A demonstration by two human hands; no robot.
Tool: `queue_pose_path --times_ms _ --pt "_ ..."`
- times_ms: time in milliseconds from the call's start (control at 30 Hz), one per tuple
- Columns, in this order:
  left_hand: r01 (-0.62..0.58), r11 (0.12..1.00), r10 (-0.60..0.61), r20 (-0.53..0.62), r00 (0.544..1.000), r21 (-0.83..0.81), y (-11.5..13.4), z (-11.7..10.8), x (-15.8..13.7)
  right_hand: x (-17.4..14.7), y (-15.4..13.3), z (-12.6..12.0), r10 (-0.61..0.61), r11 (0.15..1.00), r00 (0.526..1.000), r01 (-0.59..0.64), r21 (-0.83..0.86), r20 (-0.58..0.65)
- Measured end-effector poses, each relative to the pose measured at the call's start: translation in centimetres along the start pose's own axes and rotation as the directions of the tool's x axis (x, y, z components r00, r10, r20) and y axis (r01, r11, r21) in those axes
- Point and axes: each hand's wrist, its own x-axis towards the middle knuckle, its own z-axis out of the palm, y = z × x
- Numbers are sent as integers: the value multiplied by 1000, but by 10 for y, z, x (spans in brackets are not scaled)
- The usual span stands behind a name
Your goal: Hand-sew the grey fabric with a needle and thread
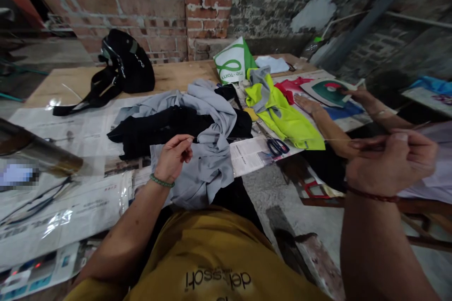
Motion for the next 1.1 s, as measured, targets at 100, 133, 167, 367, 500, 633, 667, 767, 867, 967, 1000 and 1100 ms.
queue_pose_path --times_ms 100,133,167,367,500,633,667,767,867,967,1000,1100 --pt "-17 1000 17 1 1000 -9 -1 2 -1 0 1 -2 -5 1000 1000 5 10 4" --pt "-22 1000 22 1 1000 -5 -1 3 -1 0 2 -2 0 1000 1000 0 7 2" --pt "-29 1000 29 2 1000 2 -2 4 -1 1 4 -3 6 1000 1000 -6 1 -3" --pt "-79 990 77 27 997 116 -9 -4 -7 -9 22 -12 32 998 999 -33 -46 -11" --pt "-24 951 -1 79 997 308 -8 -29 -16 -34 40 -21 149 986 986 -141 -92 79" --pt "14 888 -64 93 994 460 -11 -64 -23 -69 58 -27 307 939 939 -273 -209 157" --pt "5 867 -57 90 994 498 -14 -72 -24 -77 63 -28 336 929 926 -294 -226 174" --pt "-105 768 43 113 993 632 -25 -92 -22 -98 79 -31 401 905 877 -335 -263 264" --pt "-258 581 165 198 966 772 -37 -103 -17 -109 96 -36 412 899 847 -317 -302 336" --pt "-333 413 200 272 941 848 -43 -107 -13 -113 106 -43 420 890 835 -303 -341 355" --pt "-345 377 201 287 937 860 -44 -108 -13 -114 108 -44 423 886 835 -301 -353 352" --pt "-380 311 226 320 920 871 -44 -109 -13 -114 107 -45 414 889 846 -296 -350 337"
